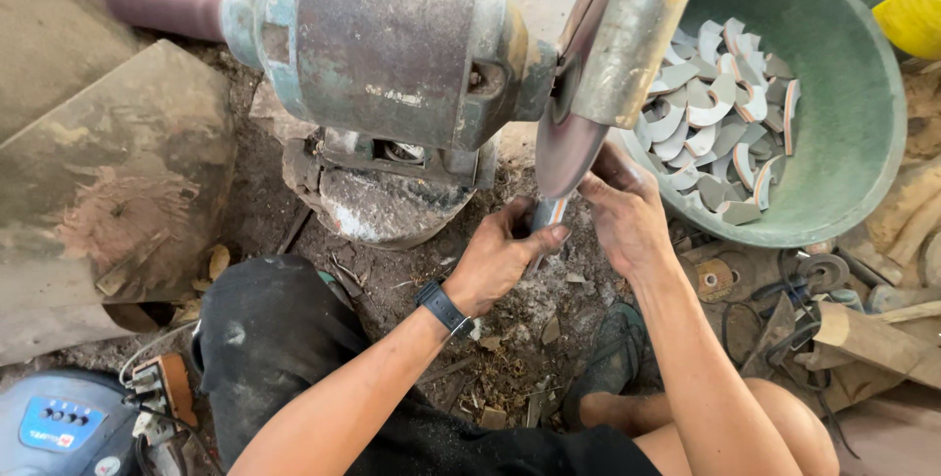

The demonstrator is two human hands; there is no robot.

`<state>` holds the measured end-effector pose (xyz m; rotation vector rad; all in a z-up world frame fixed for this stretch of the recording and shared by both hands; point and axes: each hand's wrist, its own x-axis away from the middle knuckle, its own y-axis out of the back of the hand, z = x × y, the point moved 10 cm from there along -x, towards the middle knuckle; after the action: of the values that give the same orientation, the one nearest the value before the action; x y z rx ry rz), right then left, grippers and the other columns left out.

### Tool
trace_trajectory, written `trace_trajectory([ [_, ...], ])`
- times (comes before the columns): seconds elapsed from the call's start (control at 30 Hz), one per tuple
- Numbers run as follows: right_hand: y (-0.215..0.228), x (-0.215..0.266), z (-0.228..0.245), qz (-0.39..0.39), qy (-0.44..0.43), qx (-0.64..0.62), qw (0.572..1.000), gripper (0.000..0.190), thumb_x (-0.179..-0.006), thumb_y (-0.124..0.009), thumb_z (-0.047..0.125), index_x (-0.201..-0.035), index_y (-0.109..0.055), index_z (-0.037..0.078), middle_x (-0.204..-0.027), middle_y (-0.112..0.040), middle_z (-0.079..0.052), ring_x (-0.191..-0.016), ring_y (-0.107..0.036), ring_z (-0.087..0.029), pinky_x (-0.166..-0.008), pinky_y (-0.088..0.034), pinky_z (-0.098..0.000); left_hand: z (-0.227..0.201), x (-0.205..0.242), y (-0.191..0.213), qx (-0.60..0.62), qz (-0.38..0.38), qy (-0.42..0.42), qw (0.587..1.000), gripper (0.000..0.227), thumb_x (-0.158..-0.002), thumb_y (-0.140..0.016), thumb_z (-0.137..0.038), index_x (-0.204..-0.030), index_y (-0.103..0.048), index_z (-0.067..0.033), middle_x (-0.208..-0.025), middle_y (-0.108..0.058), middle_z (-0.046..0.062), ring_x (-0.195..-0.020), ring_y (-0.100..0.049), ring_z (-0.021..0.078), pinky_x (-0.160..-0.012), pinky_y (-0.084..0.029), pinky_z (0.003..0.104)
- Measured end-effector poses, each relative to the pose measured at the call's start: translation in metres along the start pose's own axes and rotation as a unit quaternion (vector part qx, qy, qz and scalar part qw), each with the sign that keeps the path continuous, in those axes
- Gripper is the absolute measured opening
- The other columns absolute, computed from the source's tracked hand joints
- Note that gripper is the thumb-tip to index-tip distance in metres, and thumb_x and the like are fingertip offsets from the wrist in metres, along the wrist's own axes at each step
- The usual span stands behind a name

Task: The person sits on the ground and uses a bench grinder to smooth the edges of small curved wooden pieces. They hold each piece with both hands, press it against the spinning wheel, and rotate it to grind different sides. Finished pieces are placed into a green basin nearby.

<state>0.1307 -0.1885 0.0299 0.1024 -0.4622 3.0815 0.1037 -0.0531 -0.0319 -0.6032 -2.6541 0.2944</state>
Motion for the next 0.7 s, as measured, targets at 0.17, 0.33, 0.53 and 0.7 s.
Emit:
trace_trajectory([
  [0.17, 0.003, -0.006, -0.005, -0.005, 0.001, -0.031, 1.000, 0.048, -0.093, -0.066, -0.005, -0.140, -0.057, -0.008, -0.133, -0.065, -0.013, -0.121, -0.062, -0.019, -0.109, -0.047, -0.0346, 0.005, -0.006, -0.002, 0.030, -0.007, -0.004, 1.000, 0.044, -0.088, -0.076, -0.027, -0.119, -0.063, 0.0012, -0.087, -0.065, 0.003, -0.072, -0.054, 0.0104, -0.061, -0.046, 0.026],
  [0.33, 0.006, -0.008, -0.005, -0.026, -0.008, -0.022, 0.999, 0.051, -0.091, -0.065, -0.005, -0.141, -0.056, -0.006, -0.134, -0.066, -0.012, -0.121, -0.063, -0.018, -0.108, -0.049, -0.0348, 0.008, -0.008, -0.001, 0.038, -0.016, 0.009, 0.999, 0.043, -0.089, -0.076, -0.027, -0.121, -0.063, -0.0005, -0.087, -0.065, 0.003, -0.074, -0.056, 0.0112, -0.064, -0.048, 0.026],
  [0.53, 0.001, -0.007, -0.003, -0.027, -0.001, -0.022, 0.999, 0.050, -0.093, -0.065, -0.005, -0.141, -0.056, -0.006, -0.136, -0.065, -0.012, -0.122, -0.062, -0.017, -0.109, -0.048, -0.0345, 0.006, -0.005, -0.005, 0.060, -0.006, 0.006, 0.998, 0.045, -0.089, -0.075, -0.029, -0.122, -0.063, -0.0016, -0.090, -0.066, 0.003, -0.076, -0.057, 0.0113, -0.066, -0.049, 0.027],
  [0.7, -0.002, 0.006, -0.004, -0.029, -0.002, -0.008, 1.000, 0.050, -0.094, -0.068, -0.002, -0.142, -0.056, -0.008, -0.137, -0.064, -0.014, -0.125, -0.059, -0.019, -0.113, -0.043, -0.0374, 0.006, 0.008, -0.006, 0.031, -0.003, 0.010, 0.999, 0.047, -0.090, -0.074, -0.031, -0.122, -0.062, 0.0019, -0.089, -0.067, 0.005, -0.076, -0.058, 0.0124, -0.066, -0.050, 0.029],
])
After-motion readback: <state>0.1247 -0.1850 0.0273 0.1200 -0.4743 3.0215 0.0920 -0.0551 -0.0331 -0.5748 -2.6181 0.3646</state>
